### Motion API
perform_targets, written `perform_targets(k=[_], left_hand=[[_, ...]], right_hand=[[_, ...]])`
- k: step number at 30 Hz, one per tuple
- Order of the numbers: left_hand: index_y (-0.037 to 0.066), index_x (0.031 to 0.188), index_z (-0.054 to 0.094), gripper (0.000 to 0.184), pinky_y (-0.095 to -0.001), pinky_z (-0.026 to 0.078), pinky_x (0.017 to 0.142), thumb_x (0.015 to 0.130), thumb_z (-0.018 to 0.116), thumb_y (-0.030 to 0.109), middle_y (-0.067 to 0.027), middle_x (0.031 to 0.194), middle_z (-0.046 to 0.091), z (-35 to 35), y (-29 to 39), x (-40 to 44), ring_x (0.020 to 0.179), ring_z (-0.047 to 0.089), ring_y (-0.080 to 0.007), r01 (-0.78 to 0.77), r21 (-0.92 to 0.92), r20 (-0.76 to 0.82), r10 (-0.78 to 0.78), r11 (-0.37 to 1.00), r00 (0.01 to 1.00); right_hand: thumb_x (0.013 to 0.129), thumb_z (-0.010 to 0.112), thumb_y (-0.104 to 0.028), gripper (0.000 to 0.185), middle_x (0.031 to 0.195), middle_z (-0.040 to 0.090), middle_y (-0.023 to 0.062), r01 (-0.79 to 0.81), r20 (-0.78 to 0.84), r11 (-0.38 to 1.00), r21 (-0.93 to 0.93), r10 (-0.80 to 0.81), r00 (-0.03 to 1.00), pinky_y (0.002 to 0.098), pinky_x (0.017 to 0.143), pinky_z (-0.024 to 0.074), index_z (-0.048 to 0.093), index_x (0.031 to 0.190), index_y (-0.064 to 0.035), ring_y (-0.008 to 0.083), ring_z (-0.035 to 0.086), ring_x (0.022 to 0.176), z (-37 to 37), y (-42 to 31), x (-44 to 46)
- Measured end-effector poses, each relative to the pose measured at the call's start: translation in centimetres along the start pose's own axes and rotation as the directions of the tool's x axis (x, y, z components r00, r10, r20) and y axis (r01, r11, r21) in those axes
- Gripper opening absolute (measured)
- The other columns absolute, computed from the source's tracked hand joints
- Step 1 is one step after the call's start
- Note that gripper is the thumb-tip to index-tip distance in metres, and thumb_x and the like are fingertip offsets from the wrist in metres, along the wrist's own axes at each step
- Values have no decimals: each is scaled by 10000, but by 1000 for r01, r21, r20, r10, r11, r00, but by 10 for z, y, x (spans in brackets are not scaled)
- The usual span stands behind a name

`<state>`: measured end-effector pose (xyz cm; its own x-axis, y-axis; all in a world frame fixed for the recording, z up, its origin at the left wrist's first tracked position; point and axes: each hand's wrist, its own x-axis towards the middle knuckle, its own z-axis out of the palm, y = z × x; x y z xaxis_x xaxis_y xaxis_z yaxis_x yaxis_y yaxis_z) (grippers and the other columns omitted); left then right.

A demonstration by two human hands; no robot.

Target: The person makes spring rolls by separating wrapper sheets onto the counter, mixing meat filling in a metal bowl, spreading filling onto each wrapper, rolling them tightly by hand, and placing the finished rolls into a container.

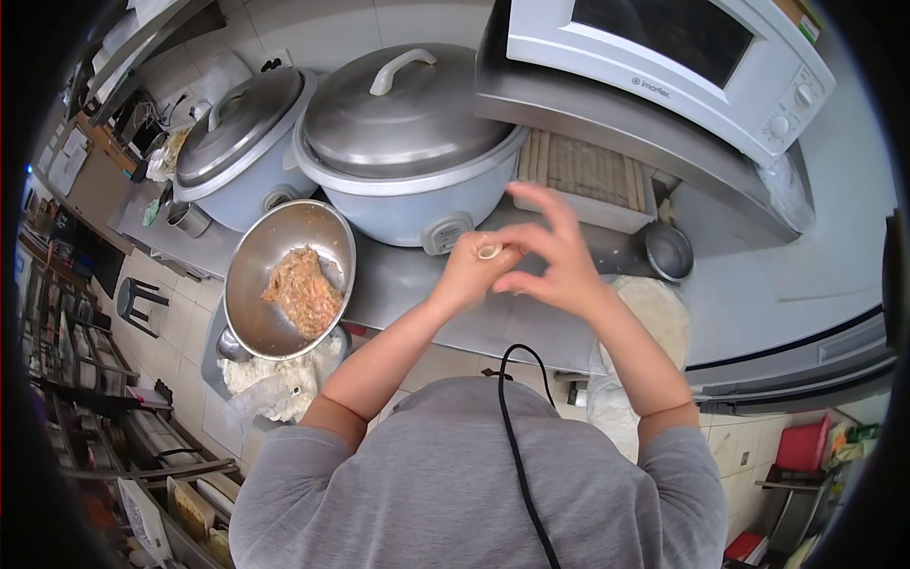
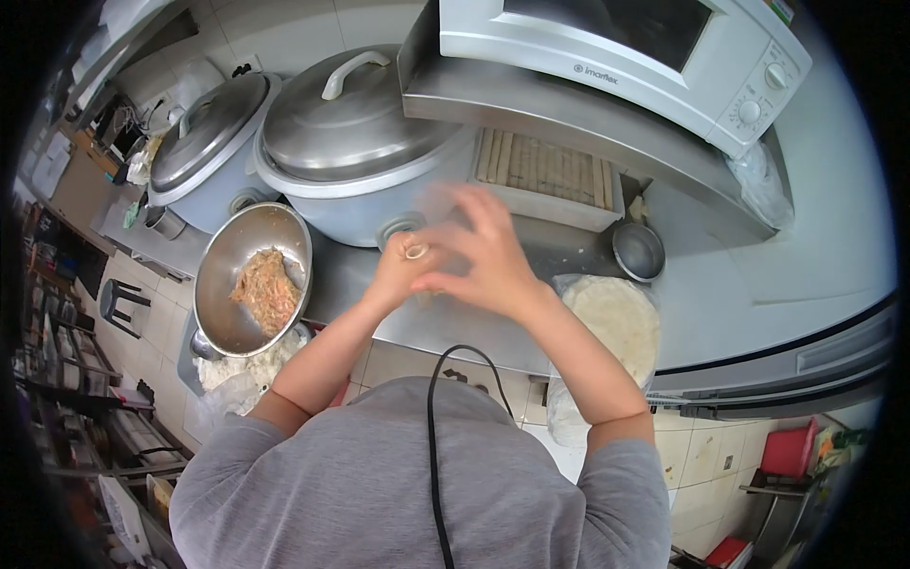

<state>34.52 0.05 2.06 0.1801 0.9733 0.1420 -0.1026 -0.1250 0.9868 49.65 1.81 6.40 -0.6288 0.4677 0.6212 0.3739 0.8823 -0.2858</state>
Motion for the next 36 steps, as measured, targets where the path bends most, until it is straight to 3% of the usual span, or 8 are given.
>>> perform_targets(k=[2, 8, 10, 19, 25, 28, 34, 36], left_hand=[[2, 651, 553, 130, -222, 389, 494, 755, 593, 69, 31, 580, 537, 2, 7, -2, 574, 473, -19, -5, 31, -87, 8, 1000, 996], [1, 680, 571, 102, -209, 390, 506, 754, 599, 66, 34, 590, 539, -2, -4, -1, 595, 485, -17, -142, 164, 86, 130, 976, 988], [11, 631, 517, 153, -228, 352, 480, 745, 604, 64, 35, 551, 477, 5, 6, -4, 564, 426, -23, -23, -68, 152, 33, 997, 988], [31, 532, 409, 270, -261, 292, 442, 731, 591, 43, 21, 488, 408, 8, -3, 1, 511, 376, -34, -190, 186, 49, 184, 964, 982], [0, 593, 520, 162, -246, 358, 474, 716, 606, 61, 11, 513, 483, 14, 9, -2, 519, 439, -38, 8, -19, 106, -6, 1000, 994], [-13, 657, 591, 95, -242, 393, 498, 708, 608, 66, -8, 565, 553, 13, 12, -3, 553, 490, -47, -15, -14, 81, 16, 1000, 997], [-19, 651, 583, 114, -249, 398, 500, 715, 606, 72, -10, 597, 568, 4, 2, 3, 586, 504, -49, -48, 245, 172, 6, 968, 985], [-14, 646, 578, 117, -252, 393, 492, 719, 605, 74, -11, 591, 562, 12, -11, 5, 574, 499, -53, -45, 171, 155, 18, 984, 988]], right_hand=[[572, 761, -493, 452, 1328, 417, 89, -16, -177, 1000, -12, 13, 984, 561, 1035, 198, 676, 879, -172, 336, 318, 1266, -7, 4, -7], [607, 685, -622, 510, 1314, 443, 90, 29, -51, 990, -140, -37, 998, 582, 1036, 166, 678, 818, -158, 356, 292, 1289, 3, -4, -11], [608, 682, -625, 500, 1310, 449, 87, 31, 36, 986, -161, -26, 999, 589, 1035, 160, 679, 809, -167, 354, 282, 1295, -2, -6, -8], [620, 667, -627, 484, 1335, 444, 62, 64, -74, 979, -192, -79, 994, 636, 1032, 85, 671, 762, -164, 346, 257, 1314, -12, -14, -9], [604, 665, -649, 503, 1348, 434, 67, -20, 59, 999, -33, 22, 998, 654, 1024, 38, 686, 792, -183, 353, 218, 1337, -14, 6, -8], [583, 653, -683, 546, 1351, 431, 71, -21, -83, 986, 163, 35, 996, 661, 1020, 26, 697, 829, -197, 351, 204, 1345, -12, 8, -10], [576, 649, -691, 567, 1374, 408, 59, 5, 57, 1000, 26, -7, 998, 668, 1019, 10, 700, 848, -196, 359, 199, 1345, -6, 10, -19], [603, 664, -647, 519, 1376, 410, 54, -8, 187, 1000, -24, 13, 982, 659, 1027, -3, 699, 848, -190, 356, 181, 1352, -10, 10, -18]])
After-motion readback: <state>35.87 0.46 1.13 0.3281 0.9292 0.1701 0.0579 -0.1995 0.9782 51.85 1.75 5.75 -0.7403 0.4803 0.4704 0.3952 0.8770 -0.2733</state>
